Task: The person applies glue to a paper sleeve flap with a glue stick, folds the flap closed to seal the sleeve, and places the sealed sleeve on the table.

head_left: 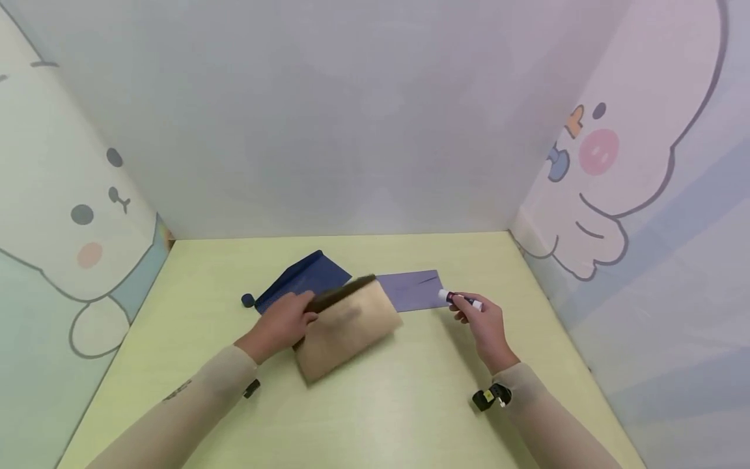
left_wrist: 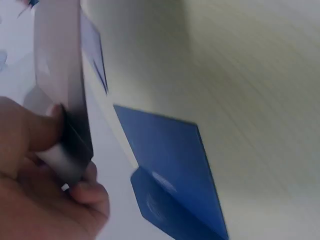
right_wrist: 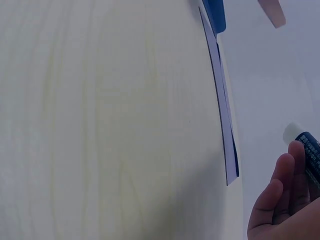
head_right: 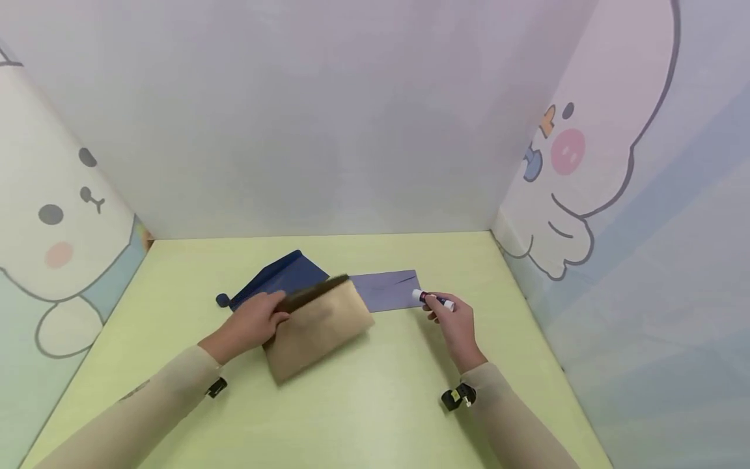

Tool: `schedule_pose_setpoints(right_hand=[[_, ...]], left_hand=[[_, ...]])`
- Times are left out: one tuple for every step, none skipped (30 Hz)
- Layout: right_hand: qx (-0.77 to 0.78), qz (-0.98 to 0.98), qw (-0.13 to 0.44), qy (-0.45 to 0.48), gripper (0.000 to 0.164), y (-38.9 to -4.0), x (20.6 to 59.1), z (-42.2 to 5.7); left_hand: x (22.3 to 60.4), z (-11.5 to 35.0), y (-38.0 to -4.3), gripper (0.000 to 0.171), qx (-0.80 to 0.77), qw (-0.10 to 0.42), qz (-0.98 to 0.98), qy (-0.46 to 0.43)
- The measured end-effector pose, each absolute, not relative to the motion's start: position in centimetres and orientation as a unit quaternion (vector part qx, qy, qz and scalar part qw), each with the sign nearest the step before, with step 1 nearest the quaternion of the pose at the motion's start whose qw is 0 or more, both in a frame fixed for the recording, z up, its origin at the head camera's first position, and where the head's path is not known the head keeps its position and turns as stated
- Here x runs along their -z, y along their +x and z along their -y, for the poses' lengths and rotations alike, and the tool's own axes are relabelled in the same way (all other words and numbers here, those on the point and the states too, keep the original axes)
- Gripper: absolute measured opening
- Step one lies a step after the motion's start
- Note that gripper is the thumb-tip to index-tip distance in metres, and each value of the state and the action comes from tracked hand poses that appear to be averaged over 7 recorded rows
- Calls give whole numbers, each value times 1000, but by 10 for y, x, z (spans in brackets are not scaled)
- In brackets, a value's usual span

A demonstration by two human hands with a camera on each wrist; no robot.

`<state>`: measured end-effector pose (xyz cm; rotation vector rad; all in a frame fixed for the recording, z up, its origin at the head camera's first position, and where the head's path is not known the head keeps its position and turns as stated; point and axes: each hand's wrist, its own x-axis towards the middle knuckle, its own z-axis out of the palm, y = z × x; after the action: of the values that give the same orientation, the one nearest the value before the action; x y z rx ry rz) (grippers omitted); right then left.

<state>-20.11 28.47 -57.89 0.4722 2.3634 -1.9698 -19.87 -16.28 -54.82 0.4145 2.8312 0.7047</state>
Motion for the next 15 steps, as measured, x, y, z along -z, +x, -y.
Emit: schedule_pose_setpoints(right_hand=[[633, -759, 14, 153, 42, -201, 579, -285], [633, -758, 14, 153, 42, -200, 580, -284], [634, -758, 13, 154, 41, -200, 580, -284], [634, -757, 12, 155, 41, -199, 581, -284], [635, -756, 11, 156, 40, -199, 581, -284], [635, -756, 10, 157, 40, -198, 581, -284], [634, -757, 8, 158, 41, -198, 582, -284], [633, -758, 7, 159, 41, -197, 582, -285], [632, -758, 7, 160, 41, -197, 582, -285], [630, -759, 6, 161, 41, -197, 582, -285], [630, -760, 6, 162, 42, -196, 582, -286], [628, -761, 6, 162, 42, -196, 581, -286], [628, -761, 6, 162, 42, -196, 581, -286], [628, -761, 6, 162, 42, -196, 580, -286], [629, -760, 7, 161, 42, -196, 580, -287]], left_hand=[[549, 156, -200, 17, -230, 99, -954, 163], [551, 149, -201, 18, -221, 99, -953, 184], [554, 142, -202, 19, -209, 97, -952, 202], [557, 135, -204, 20, -197, 96, -951, 216], [560, 129, -206, 19, -182, 94, -952, 226], [563, 124, -207, 18, -170, 90, -953, 234], [567, 119, -209, 17, -156, 86, -955, 238], [570, 115, -211, 15, -144, 82, -956, 241], [573, 112, -212, 15, -133, 79, -958, 241], [576, 109, -213, 14, -124, 77, -960, 240], [578, 107, -215, 13, -115, 74, -962, 238], [580, 106, -215, 13, -112, 74, -963, 235], [582, 105, -216, 13, -107, 76, -964, 231], [584, 104, -217, 12, -105, 77, -965, 227], [585, 104, -218, 12, -106, 80, -966, 222]])
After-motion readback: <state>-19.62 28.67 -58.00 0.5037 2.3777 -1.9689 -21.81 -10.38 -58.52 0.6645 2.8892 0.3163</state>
